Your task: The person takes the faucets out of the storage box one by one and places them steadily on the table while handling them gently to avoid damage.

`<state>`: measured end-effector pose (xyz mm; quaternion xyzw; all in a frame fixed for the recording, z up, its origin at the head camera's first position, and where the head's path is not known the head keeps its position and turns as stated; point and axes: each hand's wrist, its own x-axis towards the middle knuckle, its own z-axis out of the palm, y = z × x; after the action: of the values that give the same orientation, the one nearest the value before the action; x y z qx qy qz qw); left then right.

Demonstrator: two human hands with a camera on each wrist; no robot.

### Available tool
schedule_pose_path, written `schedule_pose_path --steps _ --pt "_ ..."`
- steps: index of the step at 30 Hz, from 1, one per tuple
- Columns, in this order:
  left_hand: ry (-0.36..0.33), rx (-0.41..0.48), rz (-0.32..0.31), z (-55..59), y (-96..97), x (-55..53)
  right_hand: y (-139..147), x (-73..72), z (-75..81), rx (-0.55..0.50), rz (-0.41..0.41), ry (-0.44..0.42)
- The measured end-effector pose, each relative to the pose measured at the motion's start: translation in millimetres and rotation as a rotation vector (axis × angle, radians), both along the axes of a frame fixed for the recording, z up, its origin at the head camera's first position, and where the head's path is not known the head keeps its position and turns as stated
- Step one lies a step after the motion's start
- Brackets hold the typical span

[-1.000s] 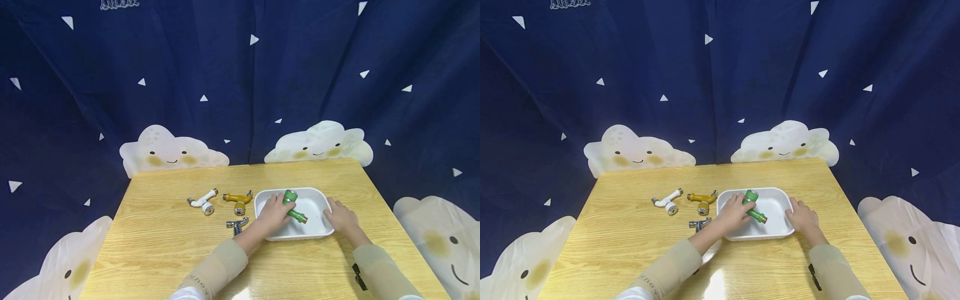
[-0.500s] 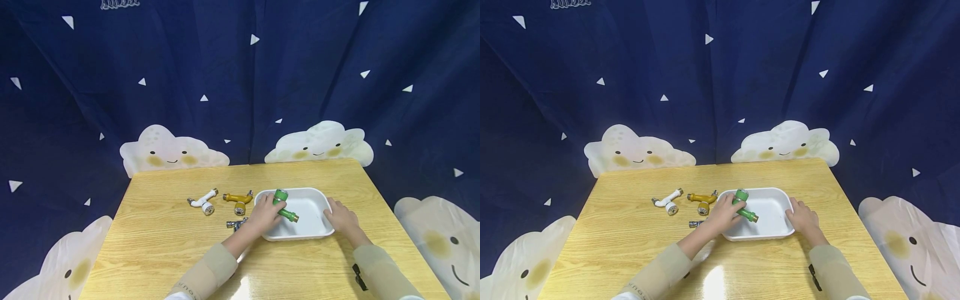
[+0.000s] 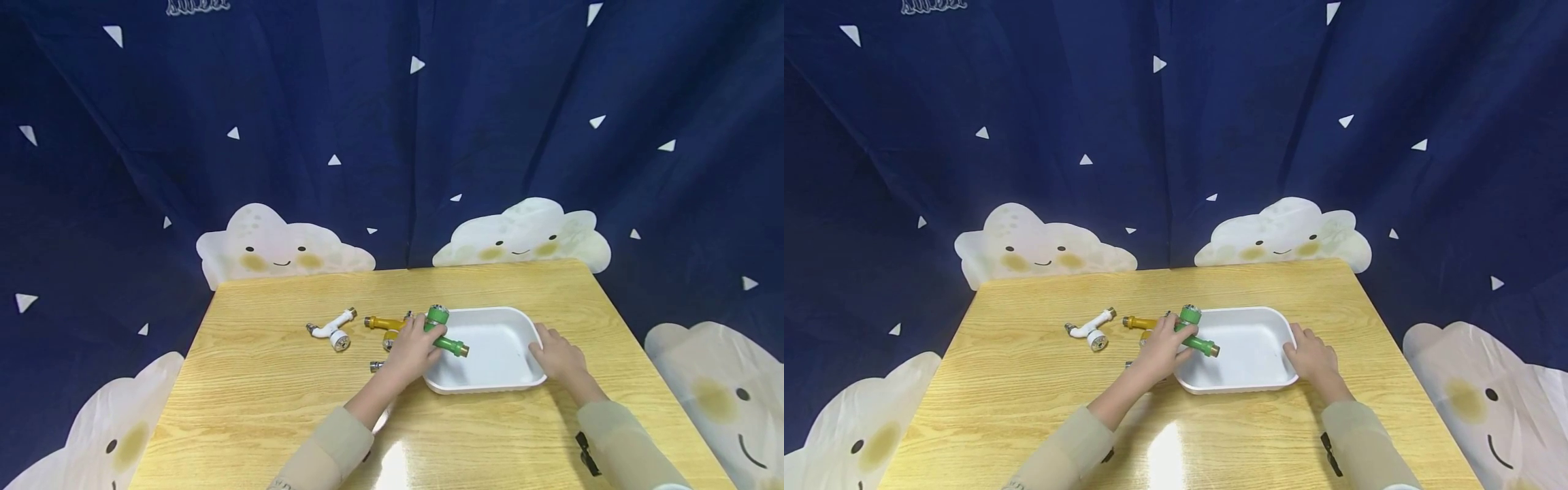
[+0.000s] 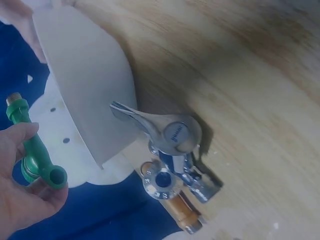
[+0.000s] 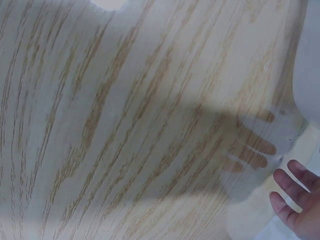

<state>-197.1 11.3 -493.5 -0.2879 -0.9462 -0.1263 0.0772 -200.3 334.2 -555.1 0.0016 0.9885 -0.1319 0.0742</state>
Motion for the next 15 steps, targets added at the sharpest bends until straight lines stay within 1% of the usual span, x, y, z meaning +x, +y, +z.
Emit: schedule_pose_path --steps 2,6,8,10,15 --pt "-0.011 0.026 0.013 -0.3 -4.9 1.0 -0.2 0.4 0.4 -0.003 -0.001 0.0" --pt "-0.061 0.071 0.052 -1.9 -14.5 4.0 -0.5 0.8 1.0 -0.003 -0.002 -0.004" --pt "-0.073 0.095 0.075 -3.7 -19.2 5.1 -0.6 0.9 1.0 -0.003 -0.003 -0.01" --pt "-0.069 0.115 0.091 -5.6 -23.8 5.9 -0.6 0.8 1.0 -0.005 -0.004 -0.014" --pt "-0.019 0.147 0.121 -11.3 -35.0 5.9 -0.1 0.8 0.2 -0.009 -0.006 -0.014"
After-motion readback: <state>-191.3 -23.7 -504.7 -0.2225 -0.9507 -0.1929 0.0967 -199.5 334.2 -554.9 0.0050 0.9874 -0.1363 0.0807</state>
